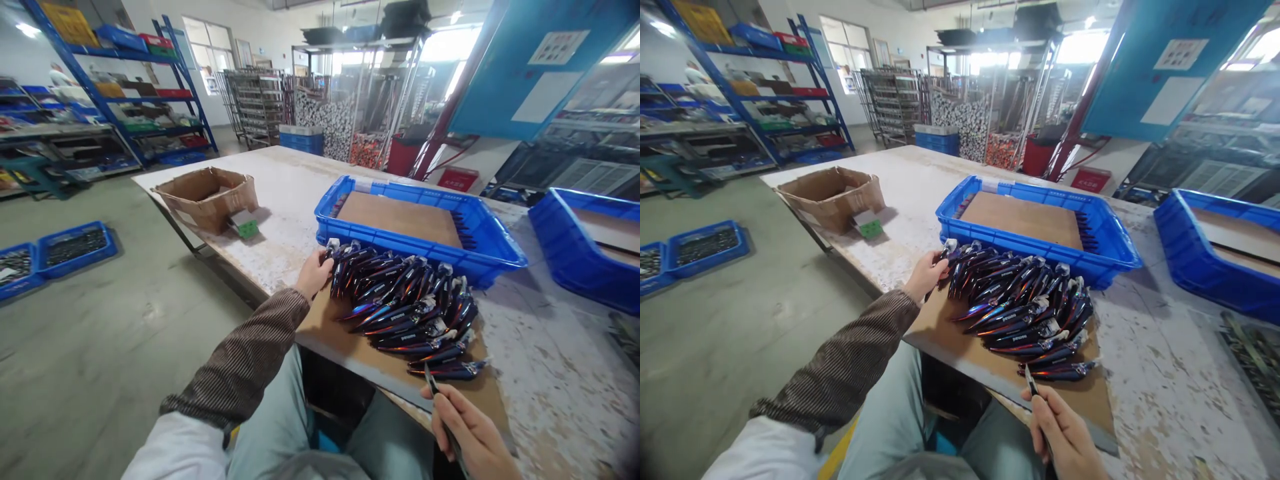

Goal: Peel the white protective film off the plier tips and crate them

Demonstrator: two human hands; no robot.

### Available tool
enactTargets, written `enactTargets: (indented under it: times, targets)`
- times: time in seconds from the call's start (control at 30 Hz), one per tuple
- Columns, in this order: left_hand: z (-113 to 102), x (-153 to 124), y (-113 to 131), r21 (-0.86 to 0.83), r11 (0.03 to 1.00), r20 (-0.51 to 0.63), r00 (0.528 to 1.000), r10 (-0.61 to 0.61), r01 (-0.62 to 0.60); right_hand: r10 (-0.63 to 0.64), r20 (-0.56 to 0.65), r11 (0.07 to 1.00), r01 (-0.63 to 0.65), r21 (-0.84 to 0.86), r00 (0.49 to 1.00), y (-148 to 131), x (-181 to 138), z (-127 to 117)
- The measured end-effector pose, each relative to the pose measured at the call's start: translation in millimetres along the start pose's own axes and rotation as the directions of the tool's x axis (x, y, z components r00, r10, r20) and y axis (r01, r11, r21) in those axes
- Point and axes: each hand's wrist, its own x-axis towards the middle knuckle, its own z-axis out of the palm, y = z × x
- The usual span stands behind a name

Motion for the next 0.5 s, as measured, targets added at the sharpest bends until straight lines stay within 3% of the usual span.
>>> enactTargets:
  times: [0.13, 0.23, 0.37, 0.5]
  targets:
    - [22, 52, 5, 0.136, 0.990, -0.017, 0.999, 0.044, -0.041, 0.036, -0.045, 0.999, -0.036, 0.004, 0.998, 2, -3, -6]
    - [34, 63, 4, 0.213, 0.972, -0.017, 0.994, 0.105, -0.099, 0.058, -0.107, 0.998, -0.060, -0.017, 0.993, 3, -8, -14]
    - [31, 42, -3, 0.258, 0.947, -0.049, 0.976, 0.212, -0.193, -0.033, -0.248, 0.979, -0.019, -0.202, 0.968, 2, -8, -33]
    - [1, -22, -22, 0.302, 0.911, -0.125, 0.936, 0.328, -0.279, -0.168, -0.413, 0.866, -0.067, -0.496, 0.895, 3, 3, -66]
